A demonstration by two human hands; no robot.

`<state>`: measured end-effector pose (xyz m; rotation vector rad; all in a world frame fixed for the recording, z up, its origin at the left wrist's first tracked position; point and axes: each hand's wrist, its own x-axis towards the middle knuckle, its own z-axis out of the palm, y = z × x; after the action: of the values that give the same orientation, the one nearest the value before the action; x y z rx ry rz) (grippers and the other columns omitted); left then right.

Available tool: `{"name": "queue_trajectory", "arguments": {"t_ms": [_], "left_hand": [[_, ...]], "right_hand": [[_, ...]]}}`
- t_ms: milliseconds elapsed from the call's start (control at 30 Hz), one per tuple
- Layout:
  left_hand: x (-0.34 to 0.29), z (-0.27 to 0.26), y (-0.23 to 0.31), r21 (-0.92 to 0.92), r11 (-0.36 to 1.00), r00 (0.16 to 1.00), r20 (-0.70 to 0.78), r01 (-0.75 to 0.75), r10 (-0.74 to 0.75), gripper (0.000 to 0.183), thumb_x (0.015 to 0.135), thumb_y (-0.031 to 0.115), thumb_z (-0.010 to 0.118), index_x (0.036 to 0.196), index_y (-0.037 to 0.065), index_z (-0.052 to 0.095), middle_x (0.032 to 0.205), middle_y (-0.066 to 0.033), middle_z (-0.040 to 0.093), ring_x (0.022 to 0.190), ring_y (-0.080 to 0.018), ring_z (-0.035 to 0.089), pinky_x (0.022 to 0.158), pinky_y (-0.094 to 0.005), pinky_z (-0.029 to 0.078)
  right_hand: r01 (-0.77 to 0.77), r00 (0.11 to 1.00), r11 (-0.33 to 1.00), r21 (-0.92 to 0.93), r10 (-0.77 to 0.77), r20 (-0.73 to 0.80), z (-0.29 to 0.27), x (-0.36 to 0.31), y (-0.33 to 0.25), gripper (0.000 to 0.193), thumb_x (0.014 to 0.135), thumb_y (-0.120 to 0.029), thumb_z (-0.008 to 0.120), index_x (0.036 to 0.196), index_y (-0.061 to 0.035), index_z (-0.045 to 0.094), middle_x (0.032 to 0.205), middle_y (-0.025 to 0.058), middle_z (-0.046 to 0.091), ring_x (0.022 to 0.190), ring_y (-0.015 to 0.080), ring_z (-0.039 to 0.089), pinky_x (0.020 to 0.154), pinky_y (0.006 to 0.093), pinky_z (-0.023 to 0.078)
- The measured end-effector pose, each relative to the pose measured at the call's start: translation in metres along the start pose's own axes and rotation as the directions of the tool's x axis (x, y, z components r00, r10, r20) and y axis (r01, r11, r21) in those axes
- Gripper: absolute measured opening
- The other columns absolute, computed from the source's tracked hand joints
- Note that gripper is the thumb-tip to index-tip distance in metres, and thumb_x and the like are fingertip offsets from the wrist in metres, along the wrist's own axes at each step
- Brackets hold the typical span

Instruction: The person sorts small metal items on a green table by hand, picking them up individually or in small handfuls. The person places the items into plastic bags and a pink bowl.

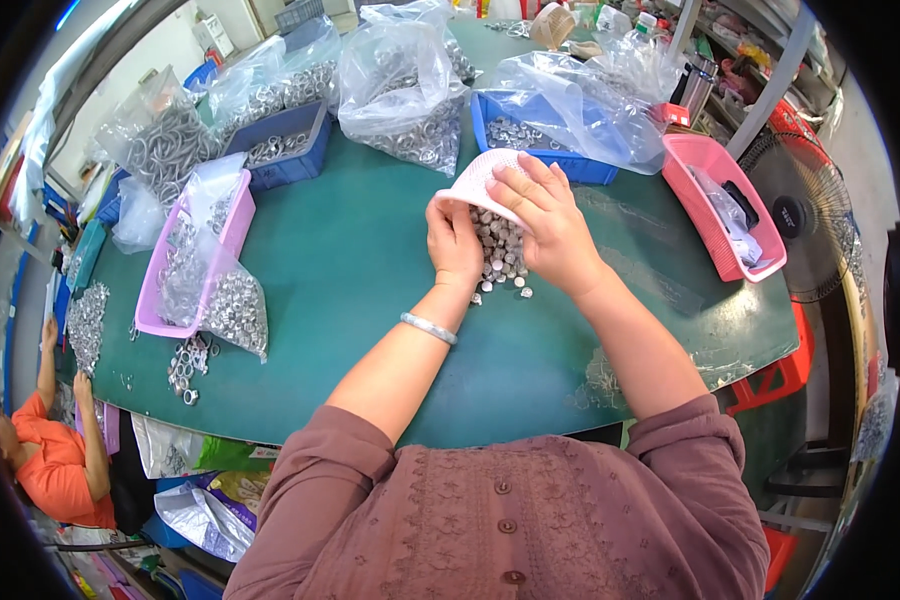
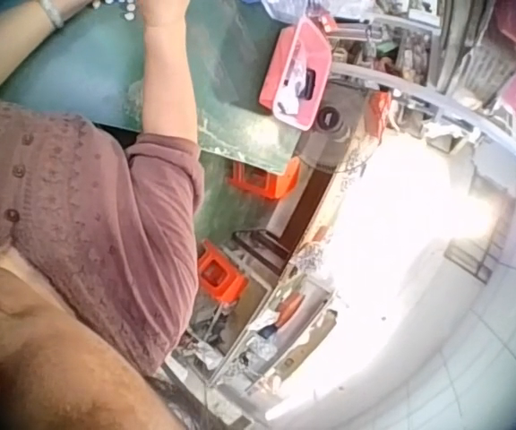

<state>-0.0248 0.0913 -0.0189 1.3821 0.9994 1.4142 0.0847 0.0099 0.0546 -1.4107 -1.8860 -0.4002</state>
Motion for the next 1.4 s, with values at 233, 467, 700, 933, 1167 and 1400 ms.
{"name": "queue_trajectory", "arguments": {"t_ms": [233,467,700,933,1167,1400], "left_hand": [[0.002,-0.006,-0.004,0.110,0.993,0.994,0.100,0.031,-0.042,0.043,0.094,0.038,0.051,0.116,0.001,0.055,0.095,-0.0146,0.067,0.090,-0.0292,0.065,0.080,-0.0371,0.049],[0.001,-0.017,-0.001,0.198,0.980,0.924,0.371,0.014,-0.088,0.045,0.093,0.034,0.054,0.124,0.001,0.053,0.100,-0.0126,0.068,0.091,-0.0235,0.066,0.082,-0.0329,0.049],[-0.003,-0.034,0.000,0.198,0.973,0.860,0.511,-0.122,0.004,0.047,0.089,0.027,0.058,0.128,0.000,0.051,0.111,-0.0161,0.064,0.101,-0.0266,0.062,0.088,-0.0333,0.047],[-0.018,-0.045,0.014,0.261,0.895,0.742,0.662,-0.361,0.106,0.044,0.086,0.026,0.060,0.123,0.003,0.057,0.128,-0.0180,0.052,0.117,-0.0330,0.051,0.097,-0.0388,0.043],[-0.021,-0.058,0.019,0.181,0.927,0.660,0.746,-0.330,0.089,0.037,0.088,0.021,0.060,0.123,0.008,0.060,0.131,-0.0155,0.050,0.120,-0.0291,0.050,0.098,-0.0360,0.041],[-0.021,-0.091,0.026,0.257,0.869,0.742,0.649,-0.422,0.169,0.040,0.088,0.024,0.059,0.124,0.007,0.058,0.134,-0.0180,0.047,0.121,-0.0325,0.049,0.098,-0.0372,0.042]], "right_hand": [[0.080,0.997,0.994,-0.077,-0.080,0.004,-0.007,-0.011,0.001,0.053,0.072,0.006,0.057,0.120,-0.0144,0.061,0.130,0.0055,0.054,0.129,0.0313,0.041,0.108,0.0532,0.023],[0.134,0.991,0.979,-0.152,-0.132,0.022,-0.022,-0.026,0.008,0.049,0.074,0.003,0.057,0.120,-0.0135,0.061,0.131,0.0041,0.054,0.130,0.0295,0.041,0.111,0.0510,0.021],[0.134,0.991,0.981,-0.143,-0.135,0.005,-0.029,-0.036,0.009,0.048,0.074,0.003,0.057,0.118,-0.0135,0.062,0.132,0.0034,0.053,0.130,0.0289,0.042,0.112,0.0498,0.021],[0.113,0.992,0.978,-0.174,-0.121,-0.035,-0.042,-0.051,0.020,0.047,0.074,0.003,0.058,0.117,-0.0135,0.064,0.131,0.0037,0.055,0.132,0.0289,0.041,0.113,0.0481,0.020],[0.107,0.990,0.964,-0.242,-0.125,-0.059,-0.057,-0.046,0.021,0.045,0.077,0.002,0.057,0.118,-0.0137,0.063,0.131,0.0038,0.055,0.131,0.0282,0.041,0.113,0.0469,0.021],[0.110,0.994,0.958,-0.266,-0.113,0.003,-0.066,-0.043,0.020,0.047,0.076,0.004,0.057,0.119,-0.0153,0.063,0.133,0.0031,0.054,0.132,0.0277,0.040,0.113,0.0465,0.021]]}}
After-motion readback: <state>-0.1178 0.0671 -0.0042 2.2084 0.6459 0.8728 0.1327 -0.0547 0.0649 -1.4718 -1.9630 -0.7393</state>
